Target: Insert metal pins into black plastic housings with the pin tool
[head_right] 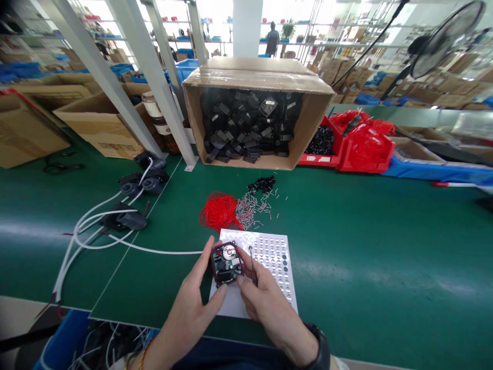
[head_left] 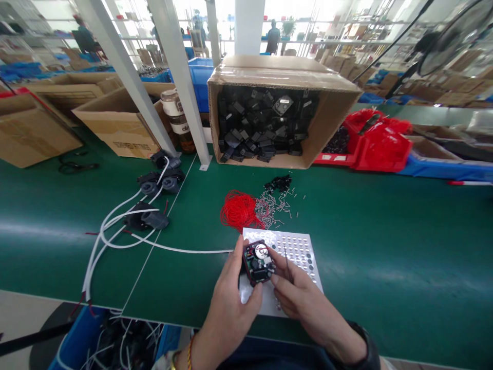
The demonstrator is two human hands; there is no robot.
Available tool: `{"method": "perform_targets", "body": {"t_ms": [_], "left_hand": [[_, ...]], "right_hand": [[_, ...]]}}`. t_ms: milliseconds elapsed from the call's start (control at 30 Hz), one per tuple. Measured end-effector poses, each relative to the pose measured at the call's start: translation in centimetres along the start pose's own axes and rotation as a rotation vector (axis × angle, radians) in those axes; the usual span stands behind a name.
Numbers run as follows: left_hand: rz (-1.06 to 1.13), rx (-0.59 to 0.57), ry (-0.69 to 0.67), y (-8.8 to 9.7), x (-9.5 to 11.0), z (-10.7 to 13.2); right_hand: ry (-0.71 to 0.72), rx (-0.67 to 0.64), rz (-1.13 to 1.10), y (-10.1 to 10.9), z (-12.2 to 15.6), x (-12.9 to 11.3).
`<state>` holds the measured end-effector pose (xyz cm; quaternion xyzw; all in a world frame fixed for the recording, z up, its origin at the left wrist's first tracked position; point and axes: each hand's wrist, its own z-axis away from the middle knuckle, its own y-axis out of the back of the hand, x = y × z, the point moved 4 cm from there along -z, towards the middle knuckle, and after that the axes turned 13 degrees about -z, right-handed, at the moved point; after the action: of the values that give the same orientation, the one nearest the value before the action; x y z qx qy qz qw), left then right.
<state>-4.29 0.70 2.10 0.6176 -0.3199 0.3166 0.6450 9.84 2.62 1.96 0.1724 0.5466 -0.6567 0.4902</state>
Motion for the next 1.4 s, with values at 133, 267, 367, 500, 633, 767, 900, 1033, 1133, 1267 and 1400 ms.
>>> {"method": "perform_targets", "body": {"t_ms": [133, 267, 367, 500, 633, 767, 900, 1033, 1133, 1267, 1400], "left_hand": [[0.098, 0.016, 0.031, -1.0, -0.9, -1.2], [0.383, -0.024, 0.105, -0.6, -1.0, -1.8], [0.392, -0.225, 0.031, 0.9, -0.2, -1.2], [0.079, -0.500, -0.173, 1.5, 1.2, 0.2], [-0.100, -0.671, -0.194, 0.5, 1.7, 0.9], [-0.146, -0.809, -0.241, 0.1, 2.0, 1.0], [-0.172, -0.850, -0.294, 0.0, 1.9, 0.8], [-0.227, -0.828, -0.323, -0.4, 1.6, 0.9], [-0.233, -0.768, -0.339, -0.5, 1.6, 1.0], [-0.231, -0.731, -0.353, -0.5, 1.9, 1.3], [-0.237, -0.721, -0.341, -0.5, 1.8, 1.3]], "right_hand": [[-0.089, -0.038, -0.007, 0.3, -0.2, 0.7], [-0.071, 0.022, 0.006, 2.9, 0.6, -0.7], [0.088, 0.160, 0.004, 6.2, 2.4, -2.6], [0.102, 0.340, 0.041, 8.7, 5.1, -1.9], [0.058, 0.384, -0.075, 7.4, 5.9, 1.0], [0.109, 0.350, 0.093, 6.2, 5.6, 2.7], [0.179, 0.413, 0.221, 6.7, 5.4, 3.6], [0.266, 0.497, 0.249, 6.4, 5.6, 3.6], [0.285, 0.507, 0.273, 5.8, 5.7, 3.4], [0.289, 0.458, 0.301, 5.5, 5.7, 3.0], [0.278, 0.412, 0.322, 5.6, 5.7, 2.8]]}}
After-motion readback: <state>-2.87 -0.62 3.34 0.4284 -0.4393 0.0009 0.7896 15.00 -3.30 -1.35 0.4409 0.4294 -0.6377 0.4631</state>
